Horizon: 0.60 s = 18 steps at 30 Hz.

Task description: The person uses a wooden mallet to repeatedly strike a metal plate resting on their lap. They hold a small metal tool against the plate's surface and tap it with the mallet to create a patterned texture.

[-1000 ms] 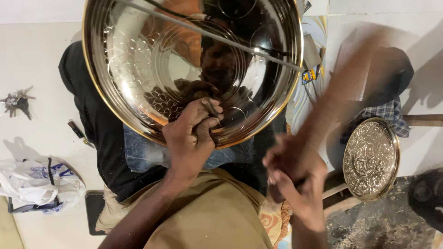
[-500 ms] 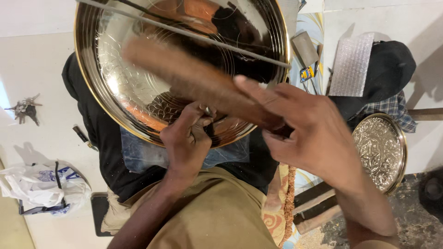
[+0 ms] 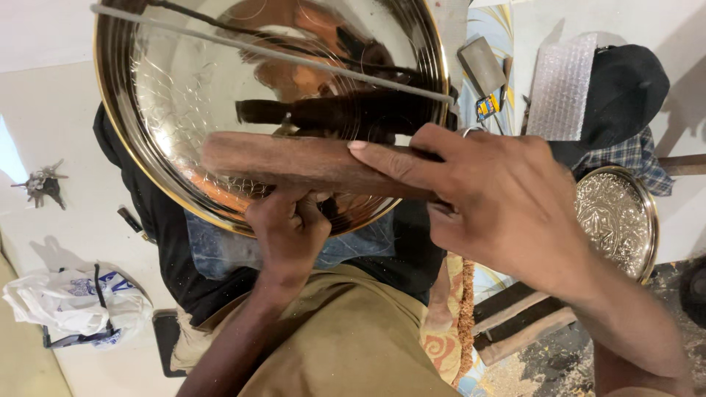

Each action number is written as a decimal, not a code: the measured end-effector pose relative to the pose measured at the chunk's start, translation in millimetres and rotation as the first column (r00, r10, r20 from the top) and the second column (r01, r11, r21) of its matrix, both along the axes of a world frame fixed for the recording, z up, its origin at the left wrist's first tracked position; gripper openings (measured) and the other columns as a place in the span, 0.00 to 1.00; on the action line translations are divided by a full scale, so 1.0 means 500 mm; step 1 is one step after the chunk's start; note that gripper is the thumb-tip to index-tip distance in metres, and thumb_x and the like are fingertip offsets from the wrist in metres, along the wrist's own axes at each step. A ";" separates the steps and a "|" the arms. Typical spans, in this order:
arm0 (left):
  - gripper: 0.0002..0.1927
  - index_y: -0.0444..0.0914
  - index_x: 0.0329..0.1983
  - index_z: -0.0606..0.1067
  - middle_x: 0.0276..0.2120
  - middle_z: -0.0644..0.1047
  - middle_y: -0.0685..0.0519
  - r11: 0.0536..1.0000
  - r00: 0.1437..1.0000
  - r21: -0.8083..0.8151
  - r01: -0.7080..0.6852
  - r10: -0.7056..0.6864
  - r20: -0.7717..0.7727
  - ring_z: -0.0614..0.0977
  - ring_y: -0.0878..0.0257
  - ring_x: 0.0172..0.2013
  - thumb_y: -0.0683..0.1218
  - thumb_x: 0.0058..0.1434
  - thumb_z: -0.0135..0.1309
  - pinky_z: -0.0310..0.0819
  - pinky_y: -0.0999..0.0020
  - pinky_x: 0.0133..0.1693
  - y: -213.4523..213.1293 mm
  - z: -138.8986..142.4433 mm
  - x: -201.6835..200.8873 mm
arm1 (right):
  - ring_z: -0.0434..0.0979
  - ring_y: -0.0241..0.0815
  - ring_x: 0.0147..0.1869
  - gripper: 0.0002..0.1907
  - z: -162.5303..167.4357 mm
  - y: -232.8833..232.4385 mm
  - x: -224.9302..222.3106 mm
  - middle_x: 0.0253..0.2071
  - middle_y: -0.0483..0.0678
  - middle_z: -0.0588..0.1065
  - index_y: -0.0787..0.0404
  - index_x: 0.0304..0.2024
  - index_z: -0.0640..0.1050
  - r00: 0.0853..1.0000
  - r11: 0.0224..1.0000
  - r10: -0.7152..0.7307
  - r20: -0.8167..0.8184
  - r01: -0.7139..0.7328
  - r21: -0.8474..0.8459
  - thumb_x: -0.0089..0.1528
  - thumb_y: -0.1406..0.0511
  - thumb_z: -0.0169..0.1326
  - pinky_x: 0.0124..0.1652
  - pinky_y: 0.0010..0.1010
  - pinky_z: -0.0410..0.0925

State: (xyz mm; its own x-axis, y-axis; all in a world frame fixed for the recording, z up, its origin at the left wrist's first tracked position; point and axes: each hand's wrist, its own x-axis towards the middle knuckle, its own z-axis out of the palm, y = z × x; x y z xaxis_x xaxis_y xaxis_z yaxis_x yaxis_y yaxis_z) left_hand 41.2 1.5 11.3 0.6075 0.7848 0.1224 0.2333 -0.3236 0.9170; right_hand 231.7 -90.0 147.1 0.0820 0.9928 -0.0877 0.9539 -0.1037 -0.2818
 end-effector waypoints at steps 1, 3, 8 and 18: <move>0.12 0.33 0.38 0.77 0.30 0.81 0.49 1.000 1.000 -0.008 0.011 -0.011 -0.005 0.86 0.65 0.33 0.28 0.57 0.49 0.78 0.73 0.37 0.001 -0.001 -0.001 | 0.66 0.38 0.20 0.45 -0.005 -0.003 -0.001 0.33 0.44 0.73 0.46 0.69 0.71 0.992 0.997 -0.049 -0.118 0.055 0.046 0.46 0.69 0.58 0.19 0.32 0.60; 0.11 0.33 0.37 0.76 0.30 0.81 0.48 0.999 0.999 0.000 0.038 -0.038 -0.008 0.85 0.64 0.31 0.28 0.56 0.48 0.77 0.72 0.36 0.005 -0.004 -0.003 | 0.66 0.33 0.20 0.40 -0.017 -0.006 -0.002 0.38 0.44 0.73 0.51 0.71 0.69 0.928 0.976 -0.132 -0.349 0.183 0.117 0.53 0.71 0.54 0.22 0.26 0.61; 0.09 0.33 0.35 0.77 0.28 0.80 0.46 0.999 0.994 0.016 0.048 -0.046 -0.097 0.83 0.65 0.26 0.29 0.54 0.51 0.74 0.71 0.31 0.014 -0.011 -0.007 | 0.65 0.33 0.22 0.43 -0.051 -0.028 0.001 0.36 0.44 0.73 0.49 0.71 0.69 0.935 0.987 -0.106 -0.339 0.141 0.081 0.51 0.72 0.53 0.22 0.25 0.61; 0.13 0.32 0.41 0.77 0.32 0.81 0.45 0.985 0.986 -0.038 0.168 -0.167 0.024 0.84 0.64 0.30 0.28 0.56 0.47 0.75 0.72 0.34 0.024 -0.016 -0.010 | 0.62 0.30 0.17 0.47 -0.095 -0.057 0.007 0.35 0.44 0.74 0.49 0.71 0.67 0.934 0.987 -0.137 -0.330 0.157 0.034 0.48 0.75 0.52 0.19 0.23 0.59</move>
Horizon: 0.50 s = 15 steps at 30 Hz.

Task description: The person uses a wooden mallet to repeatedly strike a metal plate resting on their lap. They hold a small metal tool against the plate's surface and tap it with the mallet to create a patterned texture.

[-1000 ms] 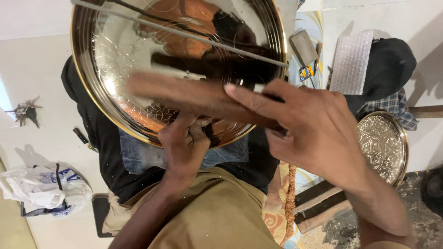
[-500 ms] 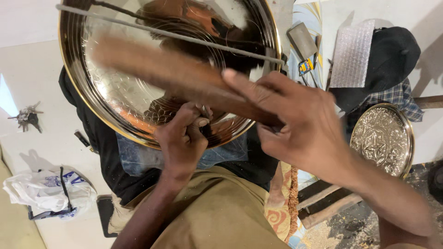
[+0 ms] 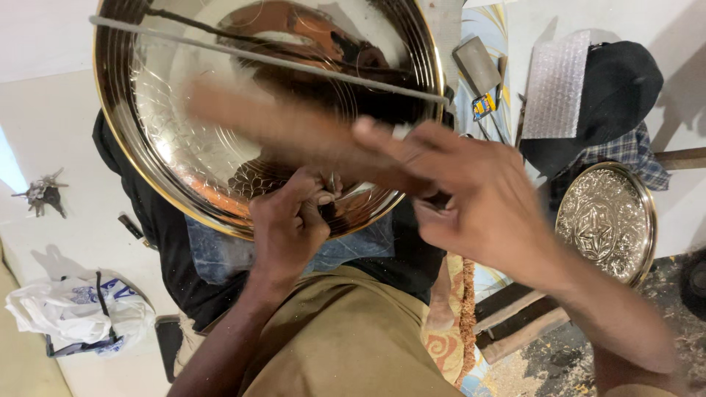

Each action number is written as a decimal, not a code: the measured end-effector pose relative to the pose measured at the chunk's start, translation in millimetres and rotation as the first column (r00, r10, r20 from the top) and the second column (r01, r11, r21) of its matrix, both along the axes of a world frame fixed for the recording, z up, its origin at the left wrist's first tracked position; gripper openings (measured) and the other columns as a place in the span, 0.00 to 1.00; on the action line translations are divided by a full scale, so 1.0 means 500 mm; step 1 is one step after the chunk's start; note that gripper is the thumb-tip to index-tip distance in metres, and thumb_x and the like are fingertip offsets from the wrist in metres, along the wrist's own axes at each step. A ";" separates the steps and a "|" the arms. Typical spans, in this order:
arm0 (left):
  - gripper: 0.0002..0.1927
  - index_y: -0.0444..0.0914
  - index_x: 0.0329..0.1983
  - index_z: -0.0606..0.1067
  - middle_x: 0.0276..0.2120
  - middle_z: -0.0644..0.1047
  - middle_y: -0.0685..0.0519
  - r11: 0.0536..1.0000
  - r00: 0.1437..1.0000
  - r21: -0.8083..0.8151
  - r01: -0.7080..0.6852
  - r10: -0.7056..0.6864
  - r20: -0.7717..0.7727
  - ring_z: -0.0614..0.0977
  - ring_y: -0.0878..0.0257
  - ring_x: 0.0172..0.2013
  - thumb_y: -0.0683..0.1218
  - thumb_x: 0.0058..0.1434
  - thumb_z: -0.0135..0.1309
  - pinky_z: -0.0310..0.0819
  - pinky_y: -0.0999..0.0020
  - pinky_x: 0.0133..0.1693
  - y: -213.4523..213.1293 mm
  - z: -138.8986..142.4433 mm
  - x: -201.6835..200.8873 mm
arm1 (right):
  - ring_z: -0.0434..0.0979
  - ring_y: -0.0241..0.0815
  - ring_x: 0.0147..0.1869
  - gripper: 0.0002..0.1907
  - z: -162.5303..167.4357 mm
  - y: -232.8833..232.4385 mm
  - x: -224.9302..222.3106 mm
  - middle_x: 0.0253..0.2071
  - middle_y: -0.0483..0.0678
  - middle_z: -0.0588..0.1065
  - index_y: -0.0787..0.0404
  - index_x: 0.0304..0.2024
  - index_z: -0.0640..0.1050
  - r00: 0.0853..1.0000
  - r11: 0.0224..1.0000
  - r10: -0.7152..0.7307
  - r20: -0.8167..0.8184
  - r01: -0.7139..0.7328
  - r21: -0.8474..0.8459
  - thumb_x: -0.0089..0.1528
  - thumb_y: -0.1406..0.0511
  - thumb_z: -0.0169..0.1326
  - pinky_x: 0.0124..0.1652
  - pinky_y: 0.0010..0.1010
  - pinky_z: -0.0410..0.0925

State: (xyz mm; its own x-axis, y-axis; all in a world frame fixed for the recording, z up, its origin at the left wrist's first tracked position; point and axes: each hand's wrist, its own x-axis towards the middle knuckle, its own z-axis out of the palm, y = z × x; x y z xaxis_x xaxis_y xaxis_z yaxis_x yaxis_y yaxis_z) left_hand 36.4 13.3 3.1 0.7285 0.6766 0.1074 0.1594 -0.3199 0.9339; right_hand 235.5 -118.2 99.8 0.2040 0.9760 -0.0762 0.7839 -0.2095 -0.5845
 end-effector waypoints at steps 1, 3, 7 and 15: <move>0.13 0.33 0.39 0.77 0.31 0.81 0.46 1.000 0.999 0.005 -0.004 0.005 -0.050 0.84 0.63 0.28 0.29 0.55 0.49 0.74 0.73 0.31 0.002 0.000 -0.001 | 0.62 0.30 0.18 0.46 0.001 0.000 0.000 0.36 0.44 0.74 0.49 0.72 0.67 1.000 1.000 0.005 0.008 -0.005 0.028 0.48 0.75 0.52 0.20 0.23 0.59; 0.13 0.33 0.39 0.77 0.31 0.81 0.45 1.000 0.998 0.011 0.016 -0.015 -0.062 0.84 0.61 0.27 0.29 0.53 0.48 0.74 0.72 0.31 0.007 0.001 -0.002 | 0.63 0.31 0.21 0.45 0.001 0.002 -0.002 0.36 0.43 0.74 0.48 0.72 0.67 1.000 0.996 0.003 0.023 -0.005 0.085 0.50 0.75 0.53 0.22 0.24 0.60; 0.17 0.33 0.42 0.80 0.29 0.78 0.42 0.995 0.993 0.065 0.072 -0.066 -0.098 0.83 0.52 0.27 0.30 0.52 0.47 0.74 0.68 0.33 0.017 0.004 -0.005 | 0.64 0.32 0.18 0.45 0.002 0.003 -0.011 0.40 0.41 0.77 0.46 0.70 0.68 0.993 0.996 -0.086 -0.084 0.086 -0.002 0.49 0.74 0.53 0.19 0.26 0.61; 0.17 0.34 0.42 0.79 0.30 0.80 0.42 0.987 0.985 0.034 0.155 -0.152 -0.080 0.86 0.52 0.30 0.31 0.52 0.48 0.77 0.65 0.33 0.031 0.002 -0.007 | 0.68 0.35 0.22 0.49 0.024 0.013 -0.025 0.33 0.44 0.75 0.46 0.69 0.71 0.996 0.994 -0.048 0.071 0.055 -0.094 0.42 0.74 0.57 0.21 0.32 0.61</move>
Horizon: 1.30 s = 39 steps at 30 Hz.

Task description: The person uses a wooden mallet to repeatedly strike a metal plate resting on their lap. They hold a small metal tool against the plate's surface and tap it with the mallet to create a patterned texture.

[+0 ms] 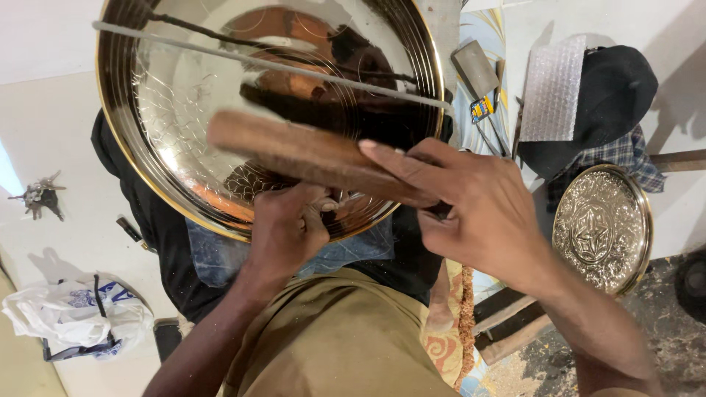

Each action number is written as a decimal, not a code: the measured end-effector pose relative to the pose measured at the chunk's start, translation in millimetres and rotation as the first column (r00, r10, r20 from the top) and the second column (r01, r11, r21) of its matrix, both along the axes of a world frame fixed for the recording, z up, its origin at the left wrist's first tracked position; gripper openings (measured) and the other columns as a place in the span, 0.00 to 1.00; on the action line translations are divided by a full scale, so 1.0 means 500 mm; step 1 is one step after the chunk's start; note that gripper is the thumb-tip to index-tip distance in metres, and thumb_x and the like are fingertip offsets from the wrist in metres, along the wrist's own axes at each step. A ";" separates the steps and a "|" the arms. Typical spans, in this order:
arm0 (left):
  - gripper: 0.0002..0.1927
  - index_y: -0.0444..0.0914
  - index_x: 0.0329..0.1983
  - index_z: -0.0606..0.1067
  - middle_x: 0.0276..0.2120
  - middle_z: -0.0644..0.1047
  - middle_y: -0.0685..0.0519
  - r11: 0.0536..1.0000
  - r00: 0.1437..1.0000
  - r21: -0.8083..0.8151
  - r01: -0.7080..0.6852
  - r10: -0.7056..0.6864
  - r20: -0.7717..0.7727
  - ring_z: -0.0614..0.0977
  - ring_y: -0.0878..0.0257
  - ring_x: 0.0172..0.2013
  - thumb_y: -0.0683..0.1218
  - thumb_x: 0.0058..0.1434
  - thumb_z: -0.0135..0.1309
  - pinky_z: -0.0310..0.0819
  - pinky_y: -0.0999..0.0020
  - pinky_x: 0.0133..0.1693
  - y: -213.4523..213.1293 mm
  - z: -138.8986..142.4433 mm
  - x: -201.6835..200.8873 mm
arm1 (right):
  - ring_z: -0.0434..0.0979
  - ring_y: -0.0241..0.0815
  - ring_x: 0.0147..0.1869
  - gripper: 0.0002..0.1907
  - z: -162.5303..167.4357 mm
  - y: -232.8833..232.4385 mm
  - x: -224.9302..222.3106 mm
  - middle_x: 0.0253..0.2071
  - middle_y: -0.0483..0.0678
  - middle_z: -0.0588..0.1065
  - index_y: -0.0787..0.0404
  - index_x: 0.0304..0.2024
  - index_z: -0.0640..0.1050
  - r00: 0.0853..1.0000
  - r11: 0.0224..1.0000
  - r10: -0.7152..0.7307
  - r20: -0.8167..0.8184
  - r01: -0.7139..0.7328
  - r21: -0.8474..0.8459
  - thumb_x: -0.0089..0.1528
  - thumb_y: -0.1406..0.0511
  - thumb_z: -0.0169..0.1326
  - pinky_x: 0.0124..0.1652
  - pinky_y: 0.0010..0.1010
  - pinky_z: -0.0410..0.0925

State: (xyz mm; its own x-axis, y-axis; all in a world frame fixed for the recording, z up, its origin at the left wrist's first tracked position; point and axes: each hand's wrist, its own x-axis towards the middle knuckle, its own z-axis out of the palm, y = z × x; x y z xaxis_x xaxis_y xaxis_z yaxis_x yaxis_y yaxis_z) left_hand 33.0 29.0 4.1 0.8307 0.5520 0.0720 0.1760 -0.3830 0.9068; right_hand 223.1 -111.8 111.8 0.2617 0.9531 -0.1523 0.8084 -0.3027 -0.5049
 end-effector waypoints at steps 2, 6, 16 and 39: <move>0.20 0.33 0.47 0.78 0.31 0.80 0.41 0.998 0.999 -0.043 0.043 -0.041 0.035 0.87 0.53 0.32 0.30 0.52 0.46 0.79 0.64 0.35 0.001 -0.003 -0.004 | 0.70 0.35 0.28 0.47 0.005 0.005 -0.002 0.35 0.42 0.73 0.47 0.73 0.67 0.974 0.978 -0.084 -0.212 0.121 0.167 0.49 0.74 0.54 0.28 0.30 0.64; 0.21 0.36 0.46 0.79 0.32 0.80 0.40 0.995 0.996 0.054 0.084 -0.083 -0.031 0.86 0.50 0.32 0.30 0.49 0.50 0.78 0.63 0.33 0.005 -0.011 -0.002 | 0.70 0.38 0.22 0.51 0.014 0.005 -0.001 0.33 0.44 0.76 0.46 0.67 0.72 1.000 0.997 -0.001 -0.012 0.000 -0.083 0.39 0.75 0.56 0.21 0.32 0.61; 0.27 0.37 0.53 0.77 0.30 0.82 0.45 0.978 0.978 0.011 0.209 -0.208 -0.030 0.84 0.53 0.26 0.36 0.46 0.59 0.77 0.61 0.31 0.021 -0.005 0.009 | 0.69 0.37 0.27 0.46 0.007 -0.008 -0.024 0.35 0.41 0.73 0.46 0.71 0.69 0.948 0.966 -0.169 -0.270 0.214 0.147 0.48 0.74 0.54 0.28 0.30 0.64; 0.24 0.35 0.46 0.80 0.29 0.81 0.42 0.930 0.930 -0.003 0.367 -0.367 -0.024 0.84 0.49 0.27 0.33 0.41 0.56 0.77 0.59 0.29 0.041 -0.009 0.013 | 0.73 0.33 0.43 0.43 -0.043 -0.066 -0.063 0.45 0.47 0.76 0.58 0.71 0.70 0.881 0.884 -0.230 -0.414 0.367 0.290 0.52 0.79 0.54 0.43 0.24 0.67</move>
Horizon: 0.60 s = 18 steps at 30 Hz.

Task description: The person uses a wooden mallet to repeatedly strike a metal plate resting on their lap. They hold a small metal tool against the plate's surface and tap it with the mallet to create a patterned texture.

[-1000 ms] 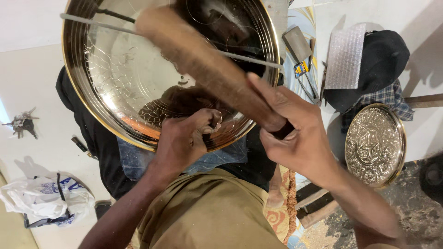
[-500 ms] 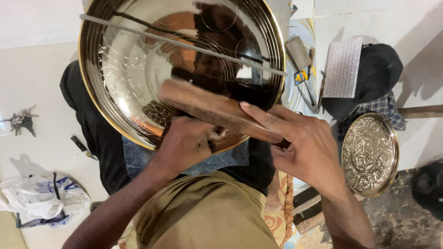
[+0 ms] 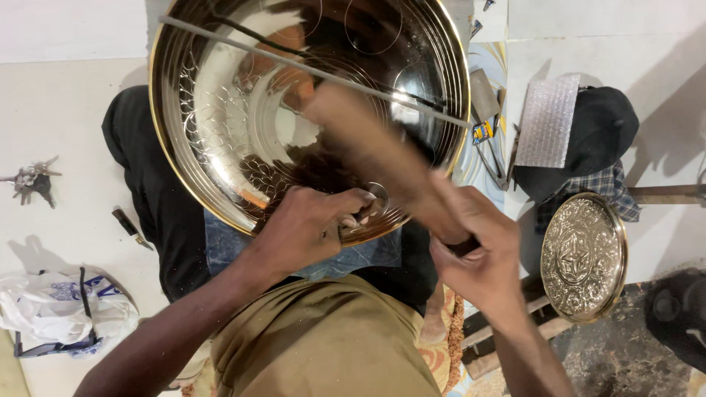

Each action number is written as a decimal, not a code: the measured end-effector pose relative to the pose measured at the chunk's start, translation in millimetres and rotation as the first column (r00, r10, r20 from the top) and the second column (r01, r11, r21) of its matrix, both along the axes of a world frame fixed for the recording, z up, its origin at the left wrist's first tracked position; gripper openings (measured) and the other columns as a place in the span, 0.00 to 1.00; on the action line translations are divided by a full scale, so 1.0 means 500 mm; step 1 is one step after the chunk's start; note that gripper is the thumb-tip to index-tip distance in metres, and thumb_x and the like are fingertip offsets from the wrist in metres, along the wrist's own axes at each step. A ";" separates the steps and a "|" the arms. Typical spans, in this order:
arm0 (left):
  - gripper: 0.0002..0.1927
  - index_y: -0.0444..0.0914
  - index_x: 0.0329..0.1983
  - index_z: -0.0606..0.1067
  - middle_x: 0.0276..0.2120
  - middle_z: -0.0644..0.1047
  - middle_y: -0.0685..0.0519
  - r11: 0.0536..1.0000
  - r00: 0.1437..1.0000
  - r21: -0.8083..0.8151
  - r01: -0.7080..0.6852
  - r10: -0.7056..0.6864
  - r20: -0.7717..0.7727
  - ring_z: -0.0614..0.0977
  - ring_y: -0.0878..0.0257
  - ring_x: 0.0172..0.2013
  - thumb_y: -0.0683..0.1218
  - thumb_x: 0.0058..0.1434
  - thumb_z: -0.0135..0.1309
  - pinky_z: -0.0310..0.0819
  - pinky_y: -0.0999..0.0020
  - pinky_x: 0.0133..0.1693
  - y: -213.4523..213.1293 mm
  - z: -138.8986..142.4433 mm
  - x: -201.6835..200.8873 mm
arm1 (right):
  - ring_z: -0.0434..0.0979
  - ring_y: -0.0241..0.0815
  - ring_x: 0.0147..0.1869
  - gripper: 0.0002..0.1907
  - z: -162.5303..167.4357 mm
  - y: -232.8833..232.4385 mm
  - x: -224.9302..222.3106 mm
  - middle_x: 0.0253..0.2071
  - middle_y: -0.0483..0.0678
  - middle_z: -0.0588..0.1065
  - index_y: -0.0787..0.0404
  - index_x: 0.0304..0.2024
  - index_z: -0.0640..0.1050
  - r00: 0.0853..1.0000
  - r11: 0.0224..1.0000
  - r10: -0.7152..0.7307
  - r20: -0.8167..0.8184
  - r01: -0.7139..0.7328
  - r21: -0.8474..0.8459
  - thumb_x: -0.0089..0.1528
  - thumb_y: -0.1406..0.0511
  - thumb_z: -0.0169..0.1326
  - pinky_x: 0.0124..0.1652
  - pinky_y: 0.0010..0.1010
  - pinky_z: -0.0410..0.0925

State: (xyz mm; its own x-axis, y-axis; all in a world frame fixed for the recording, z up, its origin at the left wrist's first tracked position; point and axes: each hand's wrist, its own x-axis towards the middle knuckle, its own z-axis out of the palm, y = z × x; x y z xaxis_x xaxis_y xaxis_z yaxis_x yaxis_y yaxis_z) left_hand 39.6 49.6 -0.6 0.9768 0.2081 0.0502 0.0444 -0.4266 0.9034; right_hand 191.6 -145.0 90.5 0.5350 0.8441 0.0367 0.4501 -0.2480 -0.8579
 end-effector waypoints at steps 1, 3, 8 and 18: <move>0.24 0.35 0.46 0.80 0.29 0.81 0.43 1.000 1.000 -0.025 0.012 -0.012 -0.020 0.84 0.50 0.26 0.32 0.42 0.55 0.76 0.60 0.28 0.000 0.002 0.003 | 0.74 0.33 0.44 0.40 -0.001 -0.004 -0.002 0.46 0.48 0.76 0.60 0.69 0.70 1.000 1.000 -0.020 -0.011 0.020 -0.018 0.52 0.80 0.53 0.43 0.24 0.67; 0.22 0.35 0.44 0.80 0.28 0.82 0.43 0.999 0.998 -0.034 0.020 -0.021 -0.054 0.84 0.52 0.25 0.32 0.43 0.56 0.76 0.61 0.27 0.001 0.007 0.008 | 0.75 0.33 0.46 0.36 -0.006 -0.014 -0.005 0.49 0.50 0.78 0.64 0.64 0.71 0.998 0.998 -0.052 -0.031 0.051 -0.049 0.51 0.81 0.51 0.42 0.22 0.67; 0.21 0.32 0.43 0.74 0.39 0.82 0.43 0.918 0.919 -0.358 -0.171 0.280 0.278 0.86 0.54 0.36 0.26 0.49 0.39 0.85 0.66 0.43 0.005 0.031 0.013 | 0.76 0.33 0.35 0.32 -0.035 -0.052 -0.025 0.42 0.51 0.79 0.64 0.63 0.76 0.946 0.968 -0.252 -0.204 0.250 -0.034 0.55 0.79 0.58 0.31 0.23 0.69; 0.27 0.36 0.54 0.78 0.38 0.83 0.46 0.984 0.966 -0.168 0.065 -0.020 0.256 0.85 0.57 0.35 0.28 0.50 0.52 0.86 0.70 0.39 0.053 0.044 0.123 | 0.68 0.39 0.23 0.18 -0.193 -0.123 -0.167 0.29 0.53 0.73 0.64 0.51 0.71 0.194 0.687 -0.381 -0.904 0.714 -0.136 0.58 0.73 0.56 0.25 0.34 0.64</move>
